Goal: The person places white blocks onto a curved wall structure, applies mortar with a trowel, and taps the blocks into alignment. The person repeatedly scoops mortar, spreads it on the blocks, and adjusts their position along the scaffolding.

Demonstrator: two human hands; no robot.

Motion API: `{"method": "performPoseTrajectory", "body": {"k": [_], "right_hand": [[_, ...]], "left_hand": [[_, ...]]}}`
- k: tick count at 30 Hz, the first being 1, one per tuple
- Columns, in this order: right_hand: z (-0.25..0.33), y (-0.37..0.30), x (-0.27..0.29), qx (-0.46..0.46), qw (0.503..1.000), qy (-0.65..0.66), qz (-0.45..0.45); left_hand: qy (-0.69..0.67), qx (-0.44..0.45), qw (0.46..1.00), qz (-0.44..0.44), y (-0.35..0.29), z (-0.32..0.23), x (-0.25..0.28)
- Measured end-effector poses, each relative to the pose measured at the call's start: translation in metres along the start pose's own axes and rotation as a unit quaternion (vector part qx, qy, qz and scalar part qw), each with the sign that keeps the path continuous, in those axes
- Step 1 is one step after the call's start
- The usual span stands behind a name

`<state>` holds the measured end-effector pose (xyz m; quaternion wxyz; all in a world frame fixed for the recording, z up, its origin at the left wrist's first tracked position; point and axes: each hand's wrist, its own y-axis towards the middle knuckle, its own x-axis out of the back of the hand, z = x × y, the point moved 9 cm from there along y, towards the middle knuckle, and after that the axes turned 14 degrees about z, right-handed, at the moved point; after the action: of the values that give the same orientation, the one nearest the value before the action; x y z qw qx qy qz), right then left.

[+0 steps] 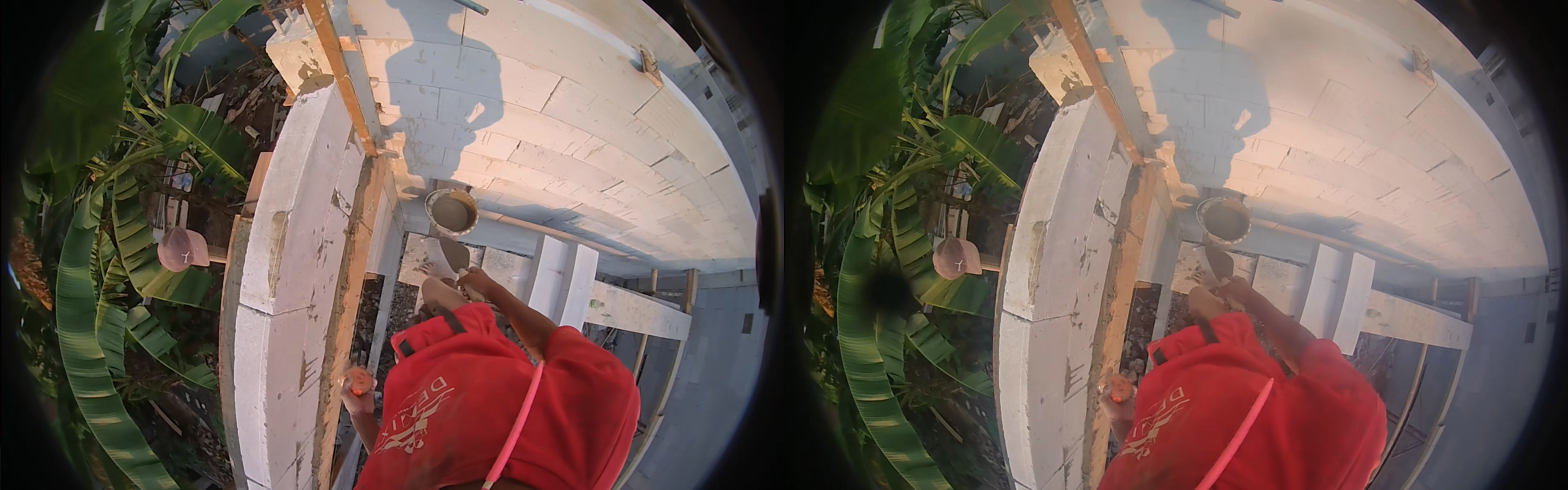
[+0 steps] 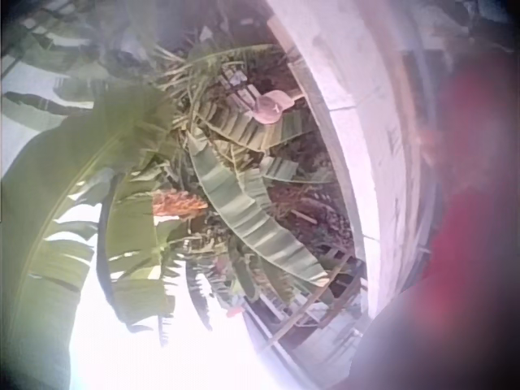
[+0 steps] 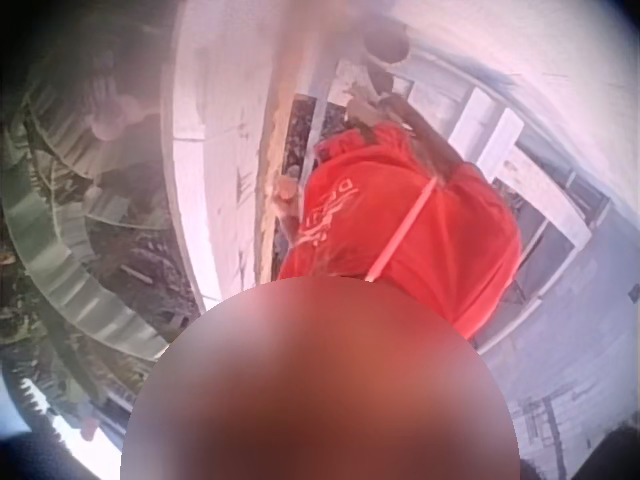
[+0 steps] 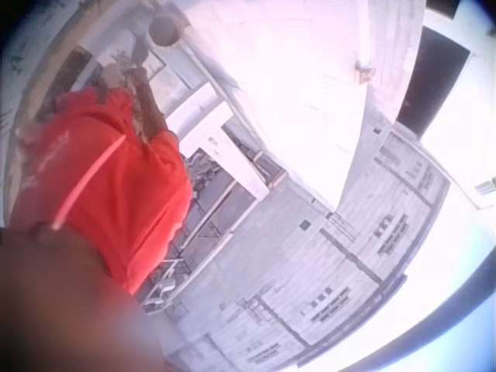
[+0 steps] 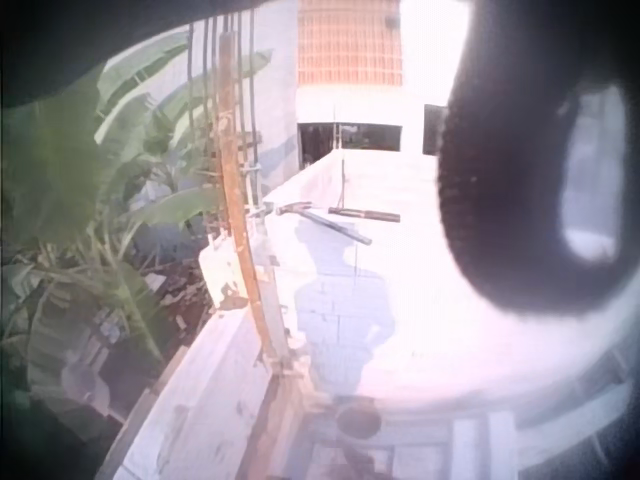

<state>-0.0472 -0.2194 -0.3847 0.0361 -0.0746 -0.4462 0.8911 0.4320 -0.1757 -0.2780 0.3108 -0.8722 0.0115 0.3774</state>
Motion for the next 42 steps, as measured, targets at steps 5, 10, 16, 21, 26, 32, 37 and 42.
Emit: {"method": "performPoseTrajectory", "body": {"k": [5,10,16,21,26,32,37,42], "right_hand": [[-0.187,-0.025,0.124,-0.099,0.958,0.124,-0.237],[-0.225,-0.029,0.149,-0.110,0.934,0.186,-0.286],[-0.160,0.038,0.140,-0.079,0.958,0.236,-0.140],[-0.129,0.109,0.165,-0.114,0.967,0.088,-0.210],[-0.092,0.203,0.199,-0.137,0.967,-0.160,-0.146],[-0.110,0.357,0.254,-0.175,0.953,-0.133,-0.208],[-0.137,0.477,0.255,-0.030,0.986,-0.108,-0.121],[-0.192,0.494,0.250,-0.041,0.967,0.199,-0.155]], "left_hand": [[0.037,0.052,0.998,-0.008,0.022,-0.001,-0.007],[0.068,0.033,0.997,0.019,0.051,-0.008,-0.032],[0.102,0.057,0.993,0.032,0.077,0.004,-0.053],[0.123,0.105,0.987,-0.018,0.081,0.032,-0.056],[0.158,0.183,0.964,-0.112,0.125,0.090,-0.039],[0.311,0.256,0.908,-0.111,0.299,0.239,0.063],[0.490,0.252,0.828,-0.104,0.481,0.379,0.186],[0.705,0.114,0.697,-0.065,0.599,0.456,0.221]]}}
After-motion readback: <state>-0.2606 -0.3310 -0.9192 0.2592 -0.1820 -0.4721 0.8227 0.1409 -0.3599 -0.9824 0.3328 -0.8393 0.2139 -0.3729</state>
